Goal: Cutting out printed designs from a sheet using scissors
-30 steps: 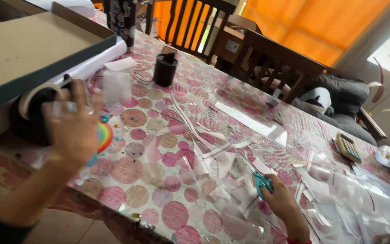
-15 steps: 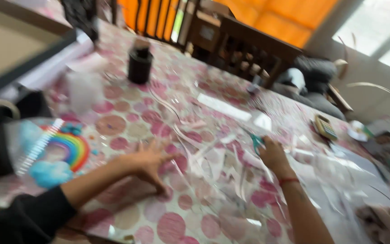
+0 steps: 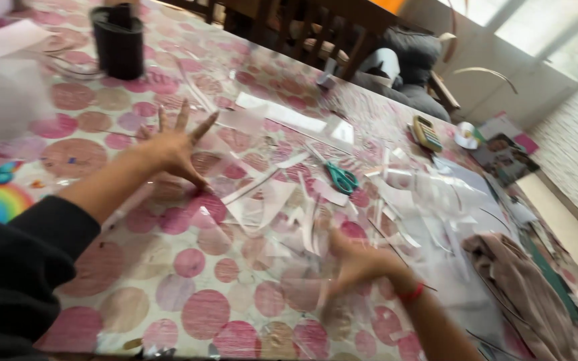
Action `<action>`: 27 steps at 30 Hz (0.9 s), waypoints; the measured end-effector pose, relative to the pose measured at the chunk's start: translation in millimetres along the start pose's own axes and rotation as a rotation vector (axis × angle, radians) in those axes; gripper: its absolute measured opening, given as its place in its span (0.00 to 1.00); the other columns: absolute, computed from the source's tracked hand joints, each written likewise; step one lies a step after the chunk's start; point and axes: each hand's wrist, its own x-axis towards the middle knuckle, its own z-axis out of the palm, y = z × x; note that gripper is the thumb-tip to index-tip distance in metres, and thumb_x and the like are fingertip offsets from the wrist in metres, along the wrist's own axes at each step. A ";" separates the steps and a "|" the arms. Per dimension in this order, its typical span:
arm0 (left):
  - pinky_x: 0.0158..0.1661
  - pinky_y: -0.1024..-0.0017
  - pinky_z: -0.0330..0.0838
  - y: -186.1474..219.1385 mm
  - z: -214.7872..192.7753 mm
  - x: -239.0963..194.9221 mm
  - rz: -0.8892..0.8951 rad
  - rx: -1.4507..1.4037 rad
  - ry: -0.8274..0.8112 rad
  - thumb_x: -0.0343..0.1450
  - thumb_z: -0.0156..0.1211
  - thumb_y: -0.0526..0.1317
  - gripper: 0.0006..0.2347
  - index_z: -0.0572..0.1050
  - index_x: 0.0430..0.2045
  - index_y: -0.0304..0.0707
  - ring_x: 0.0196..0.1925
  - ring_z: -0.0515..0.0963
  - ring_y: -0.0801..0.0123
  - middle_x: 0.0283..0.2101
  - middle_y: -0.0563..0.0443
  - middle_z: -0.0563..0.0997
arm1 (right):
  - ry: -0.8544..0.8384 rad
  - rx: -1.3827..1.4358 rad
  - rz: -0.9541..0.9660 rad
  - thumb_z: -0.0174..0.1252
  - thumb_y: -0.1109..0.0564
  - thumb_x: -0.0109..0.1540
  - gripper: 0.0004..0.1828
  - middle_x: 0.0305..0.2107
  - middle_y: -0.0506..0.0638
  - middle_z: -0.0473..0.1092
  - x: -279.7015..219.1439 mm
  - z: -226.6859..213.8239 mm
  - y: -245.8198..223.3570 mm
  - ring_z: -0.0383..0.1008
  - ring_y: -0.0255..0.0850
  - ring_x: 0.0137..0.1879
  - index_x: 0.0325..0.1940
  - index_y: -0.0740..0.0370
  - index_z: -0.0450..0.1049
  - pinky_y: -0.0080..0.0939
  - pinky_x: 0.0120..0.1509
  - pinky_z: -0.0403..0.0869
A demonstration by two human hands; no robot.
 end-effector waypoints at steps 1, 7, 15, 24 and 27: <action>0.59 0.15 0.44 5.2 -1.1 10.0 0.016 -0.002 -0.003 0.41 0.80 0.72 0.69 0.30 0.73 0.83 0.75 0.36 0.17 0.79 0.36 0.27 | 0.007 0.005 0.014 0.77 0.42 0.42 0.78 0.63 0.94 0.51 2.4 17.4 8.1 0.48 0.88 0.71 0.77 0.78 0.32 0.87 0.73 0.50; 0.59 0.19 0.52 46.5 78.7 76.8 0.473 -0.047 -0.108 0.51 0.76 0.69 0.43 0.70 0.65 0.70 0.67 0.69 0.26 0.68 0.40 0.71 | 0.356 -0.088 -0.133 0.71 0.24 0.42 0.79 0.76 0.76 0.28 23.7 51.0 24.9 0.29 0.81 0.77 0.83 0.40 0.28 0.87 0.74 0.36; 0.44 0.53 0.77 112.2 100.6 -1.0 0.593 -0.455 0.153 0.55 0.66 0.42 0.10 0.85 0.27 0.45 0.43 0.84 0.48 0.36 0.48 0.86 | 0.756 -0.070 -0.387 0.63 0.53 0.51 0.60 0.72 0.74 0.54 121.5 47.0 11.5 0.66 0.74 0.68 0.83 0.52 0.40 0.70 0.70 0.69; 0.40 0.73 0.78 112.9 13.6 -54.1 0.115 -0.666 0.289 0.63 0.72 0.40 0.14 0.86 0.42 0.53 0.44 0.88 0.68 0.46 0.62 0.88 | 0.846 -0.242 -0.496 0.49 0.69 0.47 0.22 0.25 0.65 0.72 169.1 43.0 57.2 0.74 0.68 0.31 0.45 0.61 0.61 0.62 0.32 0.67; 0.35 0.54 0.83 115.3 -19.2 -77.4 0.264 -0.668 0.517 0.70 0.63 0.33 0.18 0.76 0.55 0.25 0.41 0.85 0.43 0.62 0.28 0.76 | 0.812 -1.094 -0.380 0.49 0.69 0.59 0.17 0.63 0.61 0.68 203.8 25.8 116.3 0.66 0.29 0.24 0.26 0.55 0.82 0.38 0.27 0.69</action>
